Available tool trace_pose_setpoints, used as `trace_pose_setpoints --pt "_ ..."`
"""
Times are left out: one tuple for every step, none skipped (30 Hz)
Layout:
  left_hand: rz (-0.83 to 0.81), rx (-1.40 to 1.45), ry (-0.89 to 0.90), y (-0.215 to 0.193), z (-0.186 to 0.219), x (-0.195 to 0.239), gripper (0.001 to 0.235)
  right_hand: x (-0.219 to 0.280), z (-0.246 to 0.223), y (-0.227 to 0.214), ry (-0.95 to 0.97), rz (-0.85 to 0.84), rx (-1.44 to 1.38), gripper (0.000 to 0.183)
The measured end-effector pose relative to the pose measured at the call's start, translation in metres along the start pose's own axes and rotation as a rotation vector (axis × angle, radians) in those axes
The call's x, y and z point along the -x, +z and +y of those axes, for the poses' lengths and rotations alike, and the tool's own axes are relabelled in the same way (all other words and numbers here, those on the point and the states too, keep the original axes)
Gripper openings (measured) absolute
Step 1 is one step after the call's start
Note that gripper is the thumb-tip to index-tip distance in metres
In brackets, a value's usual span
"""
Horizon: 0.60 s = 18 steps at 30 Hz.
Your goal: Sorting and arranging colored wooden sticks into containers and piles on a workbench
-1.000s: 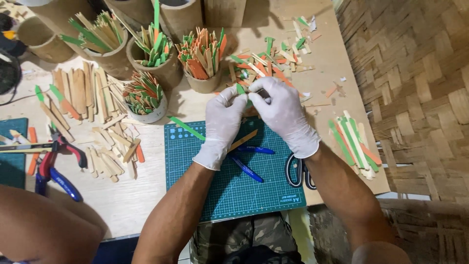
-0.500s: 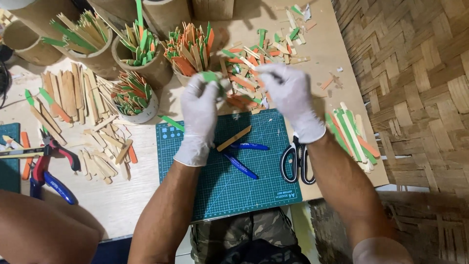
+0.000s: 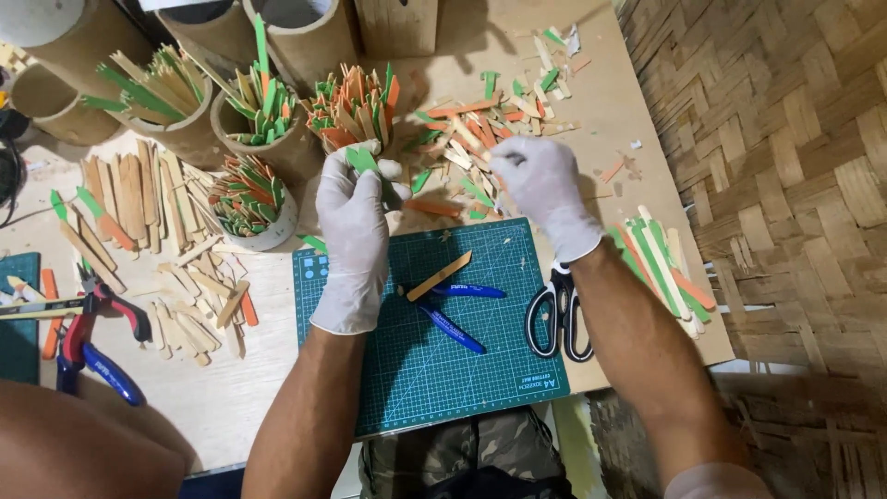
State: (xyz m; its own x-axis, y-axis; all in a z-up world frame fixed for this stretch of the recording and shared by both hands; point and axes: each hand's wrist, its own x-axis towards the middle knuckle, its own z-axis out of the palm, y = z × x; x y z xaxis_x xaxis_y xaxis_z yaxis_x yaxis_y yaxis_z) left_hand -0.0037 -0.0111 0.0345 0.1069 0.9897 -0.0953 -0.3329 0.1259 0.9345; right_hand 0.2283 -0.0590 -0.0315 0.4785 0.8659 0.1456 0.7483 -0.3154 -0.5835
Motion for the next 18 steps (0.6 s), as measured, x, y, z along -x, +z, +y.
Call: trace_pose_setpoints --pt "-0.003 -0.001 -0.003 -0.001 -0.006 -0.004 0.028 -0.003 0.003 -0.003 0.004 0.0 0.001 0.013" --pt "-0.011 -0.004 0.013 -0.003 -0.013 -0.007 0.029 -0.005 0.006 -0.005 0.033 0.024 -0.019 0.013" --pt "-0.018 -0.007 0.029 -0.004 -0.019 -0.011 0.029 -0.008 0.009 -0.008 0.06 0.046 -0.039 0.014" --pt "-0.02 -0.007 0.026 -0.002 -0.016 -0.008 0.029 -0.005 0.005 -0.012 0.063 0.046 -0.038 0.014" --pt "-0.018 -0.015 0.029 -0.001 -0.012 -0.006 0.029 -0.003 0.001 -0.016 0.03 0.091 -0.026 0.017" --pt "-0.016 -0.022 0.032 0.0 -0.008 -0.004 0.028 -0.001 -0.004 -0.02 -0.004 0.137 -0.014 0.021" --pt "-0.015 -0.022 0.033 0.001 -0.006 -0.003 0.028 0.005 -0.013 -0.022 -0.005 0.136 -0.015 0.021" --pt "-0.01 -0.017 0.022 0.001 -0.004 -0.002 0.03 0.011 -0.021 -0.024 0.018 0.041 0.053 0.014" --pt "-0.004 -0.014 0.011 0.001 -0.003 -0.001 0.033 0.017 -0.03 -0.026 0.04 -0.055 0.12 0.01" --pt "-0.002 -0.015 0.011 0.001 -0.004 0.0 0.033 0.02 -0.035 -0.024 0.04 -0.057 0.119 0.01" --pt "-0.017 -0.028 0.006 0.001 -0.004 0.0 0.032 0.024 -0.039 -0.023 0.094 -0.171 0.195 0.016" --pt "-0.032 -0.04 0.001 0.001 -0.005 0.0 0.032 0.027 -0.044 -0.021 0.147 -0.286 0.271 0.021" --pt "-0.035 -0.044 -0.003 0.001 -0.01 -0.001 0.032 0.022 -0.035 -0.015 0.153 -0.287 0.269 0.021" --pt "-0.063 -0.052 -0.008 0.001 -0.016 -0.001 0.03 0.017 -0.026 -0.008 0.179 -0.312 0.303 0.017" --pt "-0.088 -0.059 -0.011 0.001 -0.021 -0.002 0.028 0.011 -0.018 -0.002 0.202 -0.337 0.337 0.013" --pt "-0.089 -0.061 -0.014 0.004 -0.021 0.0 0.028 0.016 -0.026 -0.015 0.205 -0.339 0.336 0.013" --pt "-0.113 -0.091 -0.033 0.005 -0.021 0.001 0.027 0.02 -0.035 -0.028 0.187 -0.331 0.255 0.016" --pt "-0.138 -0.121 -0.052 0.006 -0.021 0.003 0.027 0.025 -0.044 -0.04 0.169 -0.321 0.173 0.018"
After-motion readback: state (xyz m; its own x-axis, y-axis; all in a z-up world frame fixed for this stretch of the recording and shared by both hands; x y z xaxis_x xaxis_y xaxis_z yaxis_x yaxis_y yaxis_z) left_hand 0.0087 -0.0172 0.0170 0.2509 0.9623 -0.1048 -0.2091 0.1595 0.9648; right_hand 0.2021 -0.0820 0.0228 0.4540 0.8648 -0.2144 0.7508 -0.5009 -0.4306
